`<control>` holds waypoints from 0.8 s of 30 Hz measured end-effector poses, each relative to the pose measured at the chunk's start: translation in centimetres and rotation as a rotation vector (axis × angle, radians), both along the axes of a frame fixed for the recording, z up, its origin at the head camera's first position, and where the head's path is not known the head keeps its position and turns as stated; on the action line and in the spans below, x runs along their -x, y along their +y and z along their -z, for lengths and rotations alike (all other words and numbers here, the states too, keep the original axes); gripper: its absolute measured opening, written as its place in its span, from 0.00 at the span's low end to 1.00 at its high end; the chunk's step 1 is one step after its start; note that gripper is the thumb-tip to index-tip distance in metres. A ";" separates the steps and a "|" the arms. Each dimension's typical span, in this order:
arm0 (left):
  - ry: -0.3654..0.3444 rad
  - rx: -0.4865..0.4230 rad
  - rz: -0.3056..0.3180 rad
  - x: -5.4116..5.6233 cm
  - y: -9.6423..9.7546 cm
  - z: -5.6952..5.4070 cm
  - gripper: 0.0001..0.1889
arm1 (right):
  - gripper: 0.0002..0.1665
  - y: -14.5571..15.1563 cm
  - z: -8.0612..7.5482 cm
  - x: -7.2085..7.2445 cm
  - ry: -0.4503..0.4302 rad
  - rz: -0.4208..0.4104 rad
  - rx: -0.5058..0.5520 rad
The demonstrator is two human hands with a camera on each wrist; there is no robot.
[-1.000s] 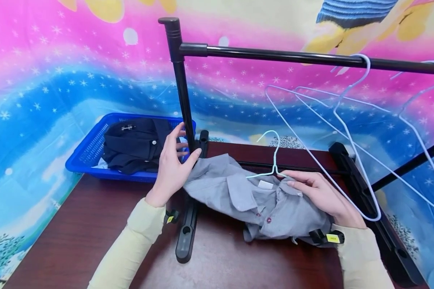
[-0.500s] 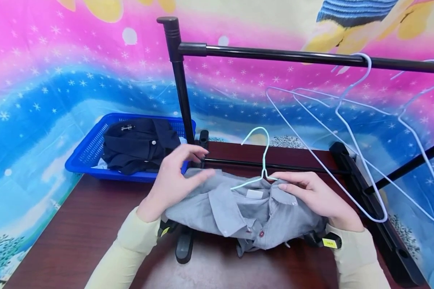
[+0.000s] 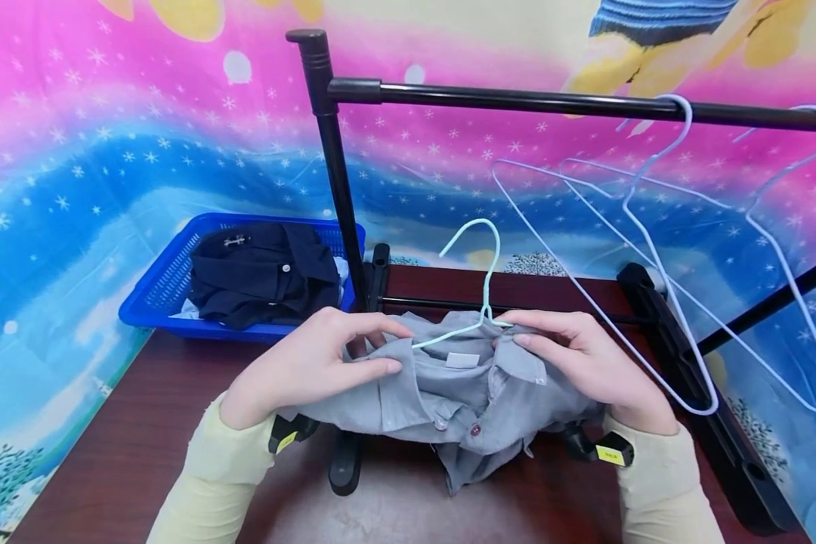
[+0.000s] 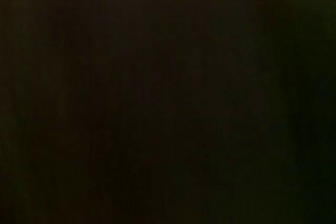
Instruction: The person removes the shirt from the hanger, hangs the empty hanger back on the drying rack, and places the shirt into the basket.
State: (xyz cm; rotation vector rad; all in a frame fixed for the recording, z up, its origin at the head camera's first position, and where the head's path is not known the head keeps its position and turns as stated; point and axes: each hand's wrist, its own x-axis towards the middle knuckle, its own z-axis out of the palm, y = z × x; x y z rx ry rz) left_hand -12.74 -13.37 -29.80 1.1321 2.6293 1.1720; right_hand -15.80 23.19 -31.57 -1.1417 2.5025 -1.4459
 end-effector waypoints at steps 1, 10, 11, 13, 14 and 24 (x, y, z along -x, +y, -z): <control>0.004 0.018 -0.011 0.1 0.1 0.3 0.17 | 0.23 0.0 0.4 0.2 -0.008 0.000 0.008; 0.005 0.040 -0.117 2.6 0.5 4.7 0.15 | 0.20 -0.3 4.8 1.9 -0.083 0.084 -0.009; 0.001 0.030 -0.129 2.9 0.5 5.3 0.15 | 0.20 -0.4 5.2 2.1 -0.084 0.091 -0.018; -0.005 0.008 -0.154 3.4 0.6 6.3 0.15 | 0.20 -0.4 5.9 2.4 -0.095 0.109 -0.033; -0.011 0.003 -0.173 3.5 0.6 6.7 0.15 | 0.21 -0.4 6.1 2.5 -0.097 0.124 -0.041; -0.061 -0.059 -0.412 4.0 0.3 8.9 0.09 | 0.12 1.7 5.6 1.8 -0.061 0.310 -0.145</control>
